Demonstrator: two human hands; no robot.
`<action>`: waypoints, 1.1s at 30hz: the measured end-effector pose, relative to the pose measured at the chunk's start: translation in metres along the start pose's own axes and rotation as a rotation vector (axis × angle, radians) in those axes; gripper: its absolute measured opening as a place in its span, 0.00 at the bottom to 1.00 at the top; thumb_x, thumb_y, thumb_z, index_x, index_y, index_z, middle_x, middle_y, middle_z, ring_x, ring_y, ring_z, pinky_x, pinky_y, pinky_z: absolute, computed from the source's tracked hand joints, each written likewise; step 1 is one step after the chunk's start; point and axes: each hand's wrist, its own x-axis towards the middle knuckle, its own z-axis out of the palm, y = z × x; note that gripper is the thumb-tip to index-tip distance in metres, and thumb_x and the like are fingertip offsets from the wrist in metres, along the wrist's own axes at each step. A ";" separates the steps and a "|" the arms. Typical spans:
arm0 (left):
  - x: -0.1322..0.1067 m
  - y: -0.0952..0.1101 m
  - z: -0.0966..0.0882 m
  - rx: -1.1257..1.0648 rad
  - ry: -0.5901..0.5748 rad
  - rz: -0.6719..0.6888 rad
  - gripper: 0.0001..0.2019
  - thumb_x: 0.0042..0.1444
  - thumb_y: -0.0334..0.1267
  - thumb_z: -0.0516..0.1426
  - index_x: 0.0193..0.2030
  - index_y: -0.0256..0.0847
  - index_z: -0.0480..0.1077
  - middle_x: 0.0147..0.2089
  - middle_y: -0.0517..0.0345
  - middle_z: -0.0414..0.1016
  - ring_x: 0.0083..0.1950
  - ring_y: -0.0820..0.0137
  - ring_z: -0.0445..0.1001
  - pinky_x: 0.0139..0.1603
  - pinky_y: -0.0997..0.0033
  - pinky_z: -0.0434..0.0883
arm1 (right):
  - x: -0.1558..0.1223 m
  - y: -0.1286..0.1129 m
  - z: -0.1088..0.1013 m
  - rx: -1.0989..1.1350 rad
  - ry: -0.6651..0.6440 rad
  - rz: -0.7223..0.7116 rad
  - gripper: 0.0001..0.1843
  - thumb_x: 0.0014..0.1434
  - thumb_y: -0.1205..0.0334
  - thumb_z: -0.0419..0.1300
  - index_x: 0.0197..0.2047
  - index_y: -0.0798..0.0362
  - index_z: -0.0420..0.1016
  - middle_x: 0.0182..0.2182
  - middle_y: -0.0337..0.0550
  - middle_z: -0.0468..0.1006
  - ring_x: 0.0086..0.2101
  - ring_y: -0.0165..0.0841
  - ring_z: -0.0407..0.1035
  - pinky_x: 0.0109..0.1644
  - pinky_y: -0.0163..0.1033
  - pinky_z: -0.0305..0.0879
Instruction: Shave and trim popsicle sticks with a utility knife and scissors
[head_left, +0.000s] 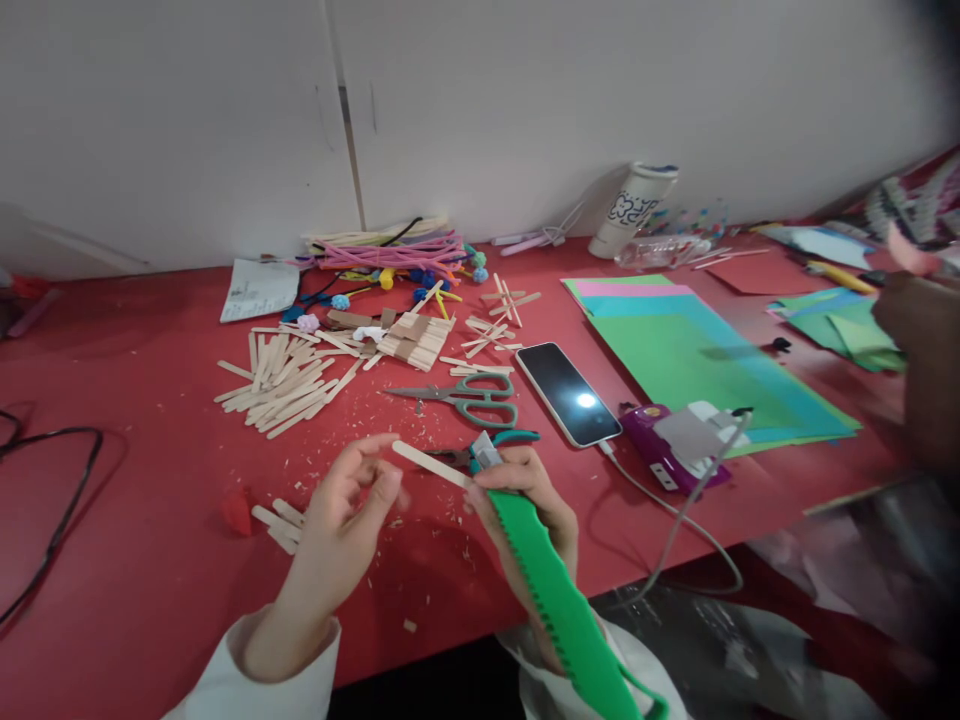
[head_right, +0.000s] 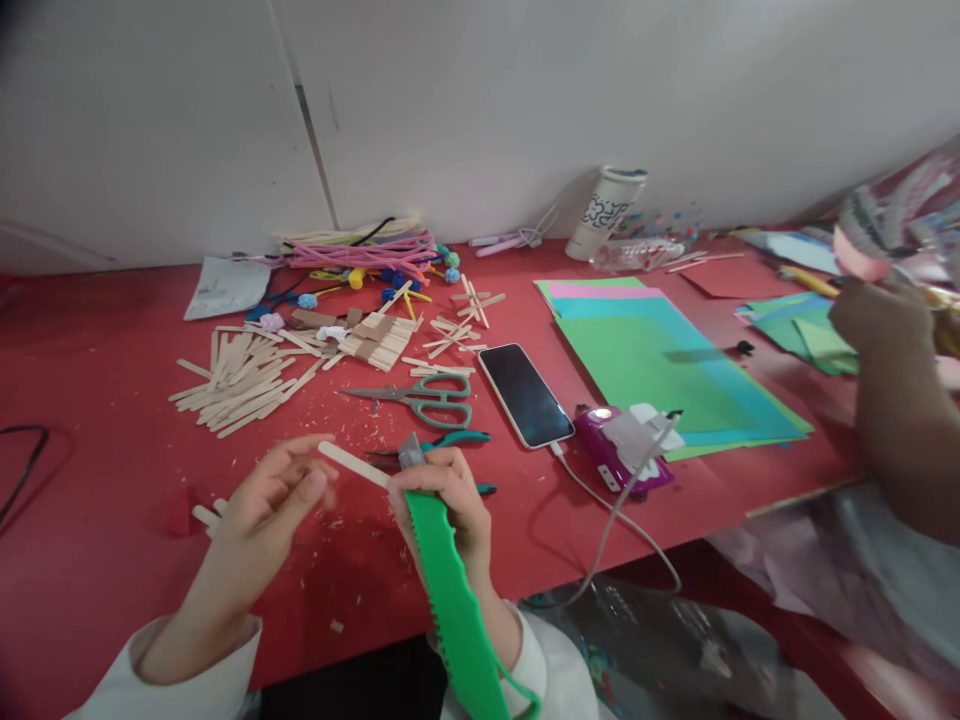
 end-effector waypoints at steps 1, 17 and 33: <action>0.000 0.001 -0.001 -0.016 0.001 0.032 0.20 0.52 0.49 0.60 0.49 0.42 0.70 0.29 0.61 0.74 0.33 0.70 0.74 0.33 0.75 0.68 | 0.001 0.000 0.000 0.018 -0.022 0.018 0.06 0.57 0.70 0.62 0.34 0.48 0.75 0.31 0.37 0.65 0.29 0.30 0.67 0.32 0.36 0.64; -0.004 -0.006 -0.005 0.291 -0.389 0.026 0.09 0.59 0.44 0.52 0.38 0.42 0.67 0.23 0.65 0.70 0.26 0.72 0.69 0.28 0.74 0.63 | 0.004 0.002 -0.025 -0.054 -0.054 0.004 0.08 0.57 0.70 0.62 0.39 0.47 0.77 0.34 0.39 0.71 0.33 0.31 0.70 0.36 0.37 0.68; -0.053 -0.048 -0.008 0.968 -0.104 0.764 0.13 0.66 0.36 0.48 0.47 0.39 0.73 0.45 0.52 0.77 0.45 0.63 0.75 0.45 0.62 0.74 | -0.029 0.000 -0.048 -0.232 -0.194 0.116 0.06 0.56 0.65 0.63 0.38 0.50 0.81 0.31 0.40 0.84 0.29 0.32 0.79 0.34 0.29 0.75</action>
